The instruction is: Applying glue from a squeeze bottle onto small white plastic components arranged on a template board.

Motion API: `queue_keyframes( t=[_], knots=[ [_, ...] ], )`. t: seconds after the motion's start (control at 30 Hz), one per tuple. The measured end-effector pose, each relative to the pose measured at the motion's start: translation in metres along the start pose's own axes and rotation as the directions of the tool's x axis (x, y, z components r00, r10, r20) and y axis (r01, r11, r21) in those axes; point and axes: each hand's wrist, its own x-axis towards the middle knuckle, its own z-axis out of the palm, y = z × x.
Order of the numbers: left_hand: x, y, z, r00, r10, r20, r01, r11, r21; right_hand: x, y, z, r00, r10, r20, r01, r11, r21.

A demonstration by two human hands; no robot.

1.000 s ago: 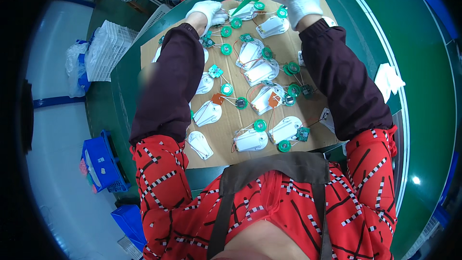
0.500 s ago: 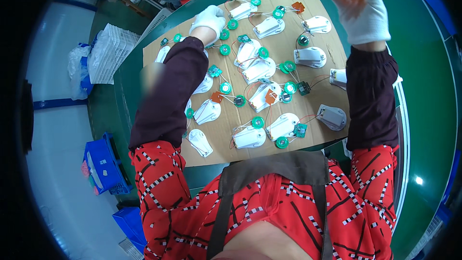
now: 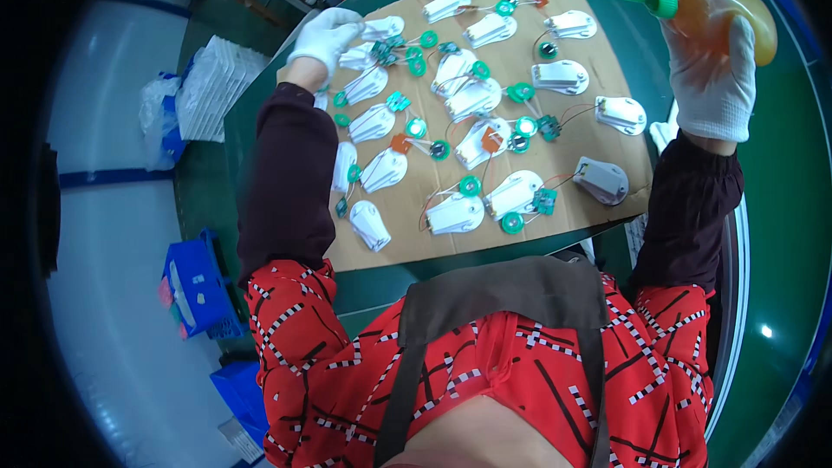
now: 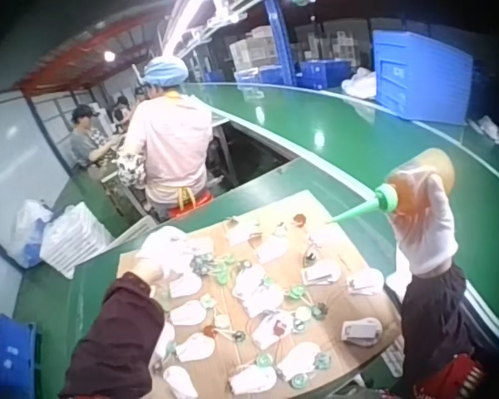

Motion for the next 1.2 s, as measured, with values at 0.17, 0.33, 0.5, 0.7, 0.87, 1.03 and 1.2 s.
queue_keyframes(
  t=[0.17,0.33,0.5,0.7,0.87,1.03,1.2],
  knots=[
    [-0.073,-0.034,-0.047,0.992,-0.104,0.064,0.101,0.993,0.059,-0.037,0.013,0.015,0.997,0.080,-0.007,-0.079,0.995,0.057],
    [-0.162,-0.044,-0.053,0.994,-0.007,0.106,-0.021,0.964,0.265,-0.079,0.034,0.034,0.981,0.174,0.083,-0.179,0.982,0.061],
    [-0.237,-0.027,-0.028,0.994,-0.045,0.103,0.017,0.966,0.257,-0.125,0.063,0.066,0.973,0.226,0.044,-0.226,0.974,-0.016],
    [-0.246,-0.054,-0.048,0.998,-0.002,-0.055,0.007,0.996,0.086,-0.150,0.081,0.103,0.966,0.249,0.064,-0.242,0.965,-0.097],
    [-0.174,-0.081,-0.092,0.991,0.080,-0.105,-0.040,0.941,0.337,-0.143,0.087,0.115,0.968,0.248,0.037,-0.241,0.961,-0.137],
    [-0.054,-0.093,-0.081,0.979,0.195,0.058,-0.201,0.887,0.415,-0.129,0.110,0.132,0.962,0.271,-0.016,-0.270,0.953,-0.138],
    [0.045,-0.108,-0.049,0.862,0.431,0.268,-0.507,0.754,0.417,-0.106,0.123,0.156,0.979,0.191,-0.074,-0.202,0.956,-0.211]
  ],
)
